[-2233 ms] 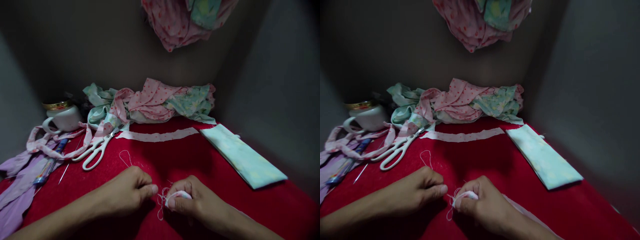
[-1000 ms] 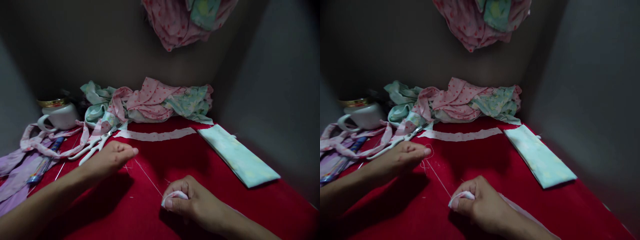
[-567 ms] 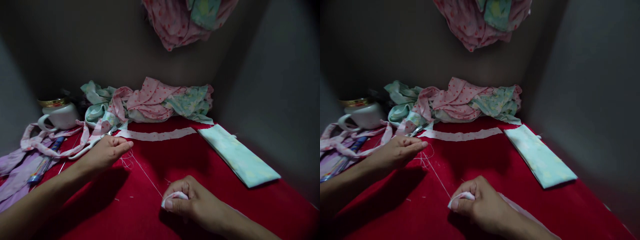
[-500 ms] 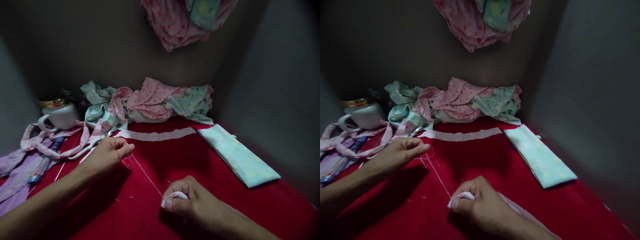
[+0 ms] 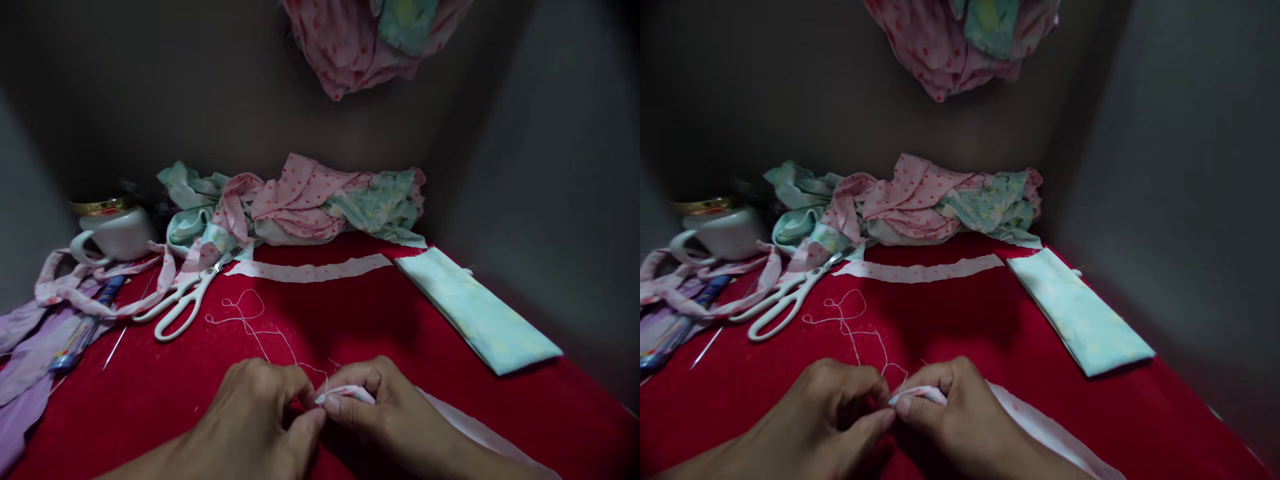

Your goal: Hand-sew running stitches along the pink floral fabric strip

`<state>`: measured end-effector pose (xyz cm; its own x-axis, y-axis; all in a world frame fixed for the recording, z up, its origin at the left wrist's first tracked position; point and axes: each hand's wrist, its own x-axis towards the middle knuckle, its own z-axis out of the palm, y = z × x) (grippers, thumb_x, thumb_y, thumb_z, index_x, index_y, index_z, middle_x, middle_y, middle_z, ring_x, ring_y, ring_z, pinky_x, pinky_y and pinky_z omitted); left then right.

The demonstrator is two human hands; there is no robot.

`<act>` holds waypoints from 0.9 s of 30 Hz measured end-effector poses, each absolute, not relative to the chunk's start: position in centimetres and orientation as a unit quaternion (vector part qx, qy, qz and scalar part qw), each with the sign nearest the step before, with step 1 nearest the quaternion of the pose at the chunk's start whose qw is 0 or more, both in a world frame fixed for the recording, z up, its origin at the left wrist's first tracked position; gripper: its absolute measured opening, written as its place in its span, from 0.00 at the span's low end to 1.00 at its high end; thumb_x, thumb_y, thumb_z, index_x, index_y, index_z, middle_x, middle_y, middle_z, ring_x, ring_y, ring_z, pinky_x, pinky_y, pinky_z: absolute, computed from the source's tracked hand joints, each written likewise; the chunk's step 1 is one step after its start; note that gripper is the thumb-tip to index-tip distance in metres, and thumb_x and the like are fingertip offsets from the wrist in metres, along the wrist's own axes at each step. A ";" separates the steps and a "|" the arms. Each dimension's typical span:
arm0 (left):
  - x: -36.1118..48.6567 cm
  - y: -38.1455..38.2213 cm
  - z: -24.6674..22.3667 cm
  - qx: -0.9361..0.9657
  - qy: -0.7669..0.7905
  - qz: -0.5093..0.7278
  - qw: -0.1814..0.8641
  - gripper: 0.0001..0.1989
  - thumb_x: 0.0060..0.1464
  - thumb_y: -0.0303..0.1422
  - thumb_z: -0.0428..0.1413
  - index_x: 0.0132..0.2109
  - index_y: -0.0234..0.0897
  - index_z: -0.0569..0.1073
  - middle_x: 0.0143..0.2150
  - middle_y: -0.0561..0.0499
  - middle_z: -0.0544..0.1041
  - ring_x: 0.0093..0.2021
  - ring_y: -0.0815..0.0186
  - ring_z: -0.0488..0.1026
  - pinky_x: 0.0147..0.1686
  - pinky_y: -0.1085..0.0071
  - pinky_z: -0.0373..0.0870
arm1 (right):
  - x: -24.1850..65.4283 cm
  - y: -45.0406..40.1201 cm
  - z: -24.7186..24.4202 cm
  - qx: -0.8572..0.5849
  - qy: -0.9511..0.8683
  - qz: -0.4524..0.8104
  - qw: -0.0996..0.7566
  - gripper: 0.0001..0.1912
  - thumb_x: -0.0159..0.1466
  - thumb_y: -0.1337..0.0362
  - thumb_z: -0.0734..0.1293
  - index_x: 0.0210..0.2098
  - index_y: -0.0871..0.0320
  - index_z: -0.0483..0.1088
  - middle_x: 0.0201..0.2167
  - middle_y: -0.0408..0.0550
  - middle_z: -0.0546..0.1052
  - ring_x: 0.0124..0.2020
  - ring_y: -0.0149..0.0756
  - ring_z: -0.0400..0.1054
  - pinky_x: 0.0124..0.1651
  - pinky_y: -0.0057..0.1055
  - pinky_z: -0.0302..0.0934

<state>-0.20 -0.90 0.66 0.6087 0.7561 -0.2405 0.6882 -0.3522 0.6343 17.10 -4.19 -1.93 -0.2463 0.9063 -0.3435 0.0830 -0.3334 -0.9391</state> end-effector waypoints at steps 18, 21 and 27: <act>-0.3 -0.4 0.1 0.675 0.480 0.088 0.553 0.11 0.46 0.37 0.54 0.24 0.32 0.69 0.18 0.55 0.62 0.20 0.70 0.58 0.18 0.75 0.50 | 17.2 -4.2 -1.7 -0.531 -0.486 0.609 0.332 0.09 0.53 0.61 0.70 0.26 0.63 0.78 0.18 0.42 0.68 0.22 0.27 0.56 0.23 0.22 0.49; -0.2 -0.5 0.0 0.662 0.480 0.084 0.569 0.13 0.46 0.39 0.55 0.23 0.33 0.68 0.17 0.56 0.62 0.20 0.70 0.59 0.18 0.76 0.51 | 17.2 -4.3 -1.9 -0.533 -0.490 0.604 0.334 0.09 0.54 0.63 0.68 0.27 0.62 0.78 0.20 0.44 0.70 0.23 0.28 0.57 0.23 0.23 0.50; -0.7 -0.4 0.5 0.723 0.456 0.099 0.508 0.08 0.51 0.34 0.51 0.30 0.34 0.70 0.23 0.54 0.68 0.24 0.68 0.64 0.22 0.76 0.58 | 17.0 -4.3 -2.0 -0.568 -0.448 0.611 0.321 0.09 0.53 0.64 0.68 0.27 0.64 0.77 0.18 0.43 0.70 0.21 0.26 0.56 0.22 0.23 0.48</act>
<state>-0.66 -0.38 0.54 0.5639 0.7612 -0.3204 0.5594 -0.0665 0.8263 16.98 -4.29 -2.05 -0.1488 0.9010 -0.4076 0.1167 -0.3933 -0.9120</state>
